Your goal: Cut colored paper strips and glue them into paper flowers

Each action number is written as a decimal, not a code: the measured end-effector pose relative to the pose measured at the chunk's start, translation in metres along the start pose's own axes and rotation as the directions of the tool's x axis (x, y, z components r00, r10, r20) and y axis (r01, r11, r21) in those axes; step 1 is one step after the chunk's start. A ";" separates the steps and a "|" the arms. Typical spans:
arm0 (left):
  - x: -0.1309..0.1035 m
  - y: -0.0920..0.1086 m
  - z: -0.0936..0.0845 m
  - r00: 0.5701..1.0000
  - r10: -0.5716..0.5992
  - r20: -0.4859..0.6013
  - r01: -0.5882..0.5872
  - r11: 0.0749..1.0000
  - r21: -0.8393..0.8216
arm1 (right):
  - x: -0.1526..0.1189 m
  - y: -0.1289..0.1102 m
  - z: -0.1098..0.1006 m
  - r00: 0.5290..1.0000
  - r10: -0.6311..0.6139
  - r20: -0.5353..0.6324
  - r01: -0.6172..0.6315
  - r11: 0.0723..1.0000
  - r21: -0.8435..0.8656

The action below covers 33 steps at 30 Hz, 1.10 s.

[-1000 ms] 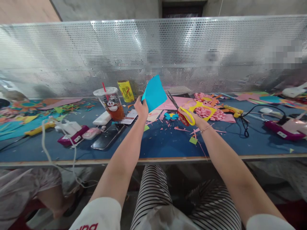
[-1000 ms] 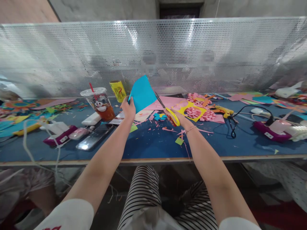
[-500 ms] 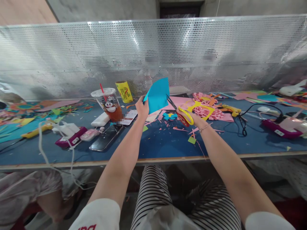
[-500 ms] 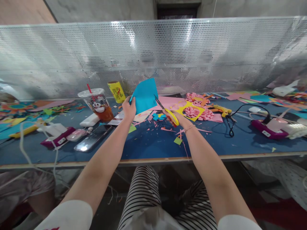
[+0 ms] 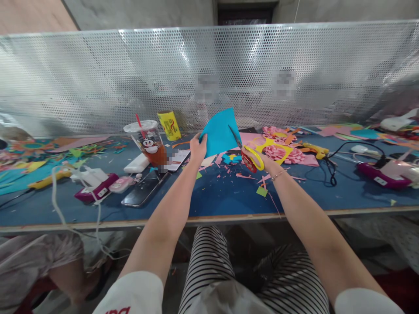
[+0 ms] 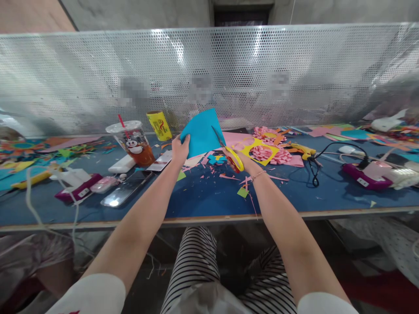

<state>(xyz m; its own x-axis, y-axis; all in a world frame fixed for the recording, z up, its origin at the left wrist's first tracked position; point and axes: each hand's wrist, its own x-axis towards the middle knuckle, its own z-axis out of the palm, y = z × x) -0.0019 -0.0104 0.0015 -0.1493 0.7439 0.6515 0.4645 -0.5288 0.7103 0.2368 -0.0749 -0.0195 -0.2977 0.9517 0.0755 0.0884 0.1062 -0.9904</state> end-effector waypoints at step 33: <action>-0.006 0.008 0.008 0.988 -0.115 0.105 0.132 0.977 -0.170 | 0.017 0.016 0.014 0.992 -0.025 -0.127 0.048 0.983 0.179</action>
<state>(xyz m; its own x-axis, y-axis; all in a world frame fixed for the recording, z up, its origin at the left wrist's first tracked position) 0.0092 -0.0154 0.0013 -0.1088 0.8385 0.5339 0.2861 -0.4879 0.8247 0.2202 -0.0612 -0.0356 -0.1765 0.9776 0.1144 -0.0979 0.0983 -0.9903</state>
